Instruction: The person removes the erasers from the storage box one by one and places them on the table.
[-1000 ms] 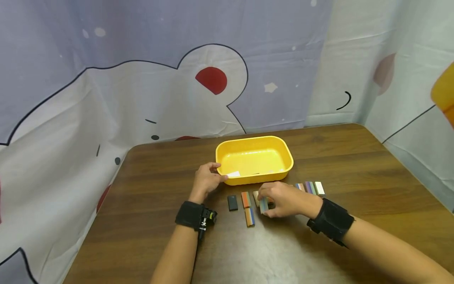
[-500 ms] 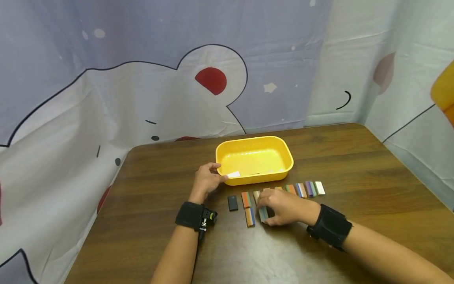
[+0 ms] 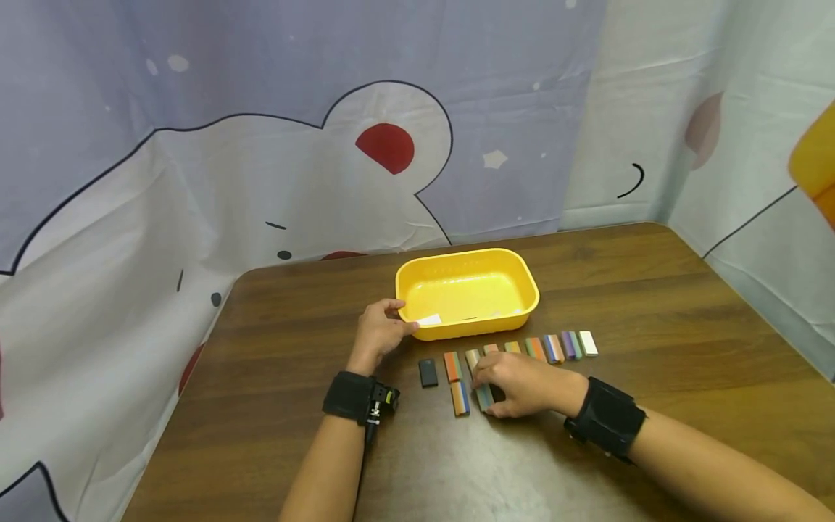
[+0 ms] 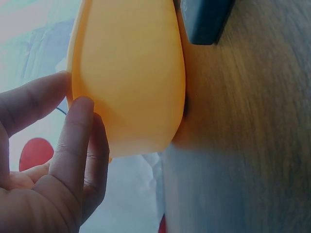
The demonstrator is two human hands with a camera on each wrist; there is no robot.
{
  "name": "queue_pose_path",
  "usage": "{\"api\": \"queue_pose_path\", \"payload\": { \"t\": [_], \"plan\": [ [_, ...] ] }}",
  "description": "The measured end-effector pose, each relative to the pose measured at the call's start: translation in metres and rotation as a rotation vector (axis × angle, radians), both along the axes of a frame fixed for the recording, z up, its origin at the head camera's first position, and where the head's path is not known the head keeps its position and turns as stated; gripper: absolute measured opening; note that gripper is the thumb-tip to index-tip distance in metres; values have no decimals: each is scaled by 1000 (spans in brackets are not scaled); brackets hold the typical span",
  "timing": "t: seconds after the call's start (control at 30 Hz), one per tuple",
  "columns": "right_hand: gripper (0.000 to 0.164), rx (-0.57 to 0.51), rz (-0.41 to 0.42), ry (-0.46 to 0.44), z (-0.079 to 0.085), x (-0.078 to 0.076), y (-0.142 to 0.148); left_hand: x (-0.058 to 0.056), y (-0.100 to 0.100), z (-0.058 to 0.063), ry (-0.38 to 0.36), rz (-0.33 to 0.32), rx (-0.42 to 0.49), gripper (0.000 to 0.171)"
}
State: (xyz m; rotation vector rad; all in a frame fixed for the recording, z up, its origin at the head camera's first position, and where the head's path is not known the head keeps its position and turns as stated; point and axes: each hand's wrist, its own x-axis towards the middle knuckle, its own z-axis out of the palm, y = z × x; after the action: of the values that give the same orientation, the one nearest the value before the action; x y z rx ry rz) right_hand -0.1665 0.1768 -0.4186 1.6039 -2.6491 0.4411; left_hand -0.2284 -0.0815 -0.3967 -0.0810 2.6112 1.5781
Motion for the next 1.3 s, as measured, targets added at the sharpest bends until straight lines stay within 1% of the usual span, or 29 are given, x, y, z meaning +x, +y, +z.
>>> {"api": "queue_pose_path", "payload": {
  "t": [0.53, 0.77, 0.9, 1.03, 1.13, 1.3],
  "plan": [
    [28, -3, 14, -1, -1, -2, -1, -1, -1, -1, -15, 4, 5, 53],
    [29, 25, 6, -44, 3, -1, 0, 0, 0, 0, -18, 5, 6, 53],
    [26, 15, 17, -72, 7, -3, -1, 0, 0, 1, -20, 6, 2, 53],
    [15, -32, 32, -72, 15, -11, -2, 1, 0, 2, -20, 7, 1, 53],
    [7, -85, 49, -57, 25, -22, -3, 1, 0, 2, -18, 8, 2, 53],
    [5, -157, 63, -32, 47, -44, -9, 1, 0, 1, -10, 11, -5, 53]
  ]
}}
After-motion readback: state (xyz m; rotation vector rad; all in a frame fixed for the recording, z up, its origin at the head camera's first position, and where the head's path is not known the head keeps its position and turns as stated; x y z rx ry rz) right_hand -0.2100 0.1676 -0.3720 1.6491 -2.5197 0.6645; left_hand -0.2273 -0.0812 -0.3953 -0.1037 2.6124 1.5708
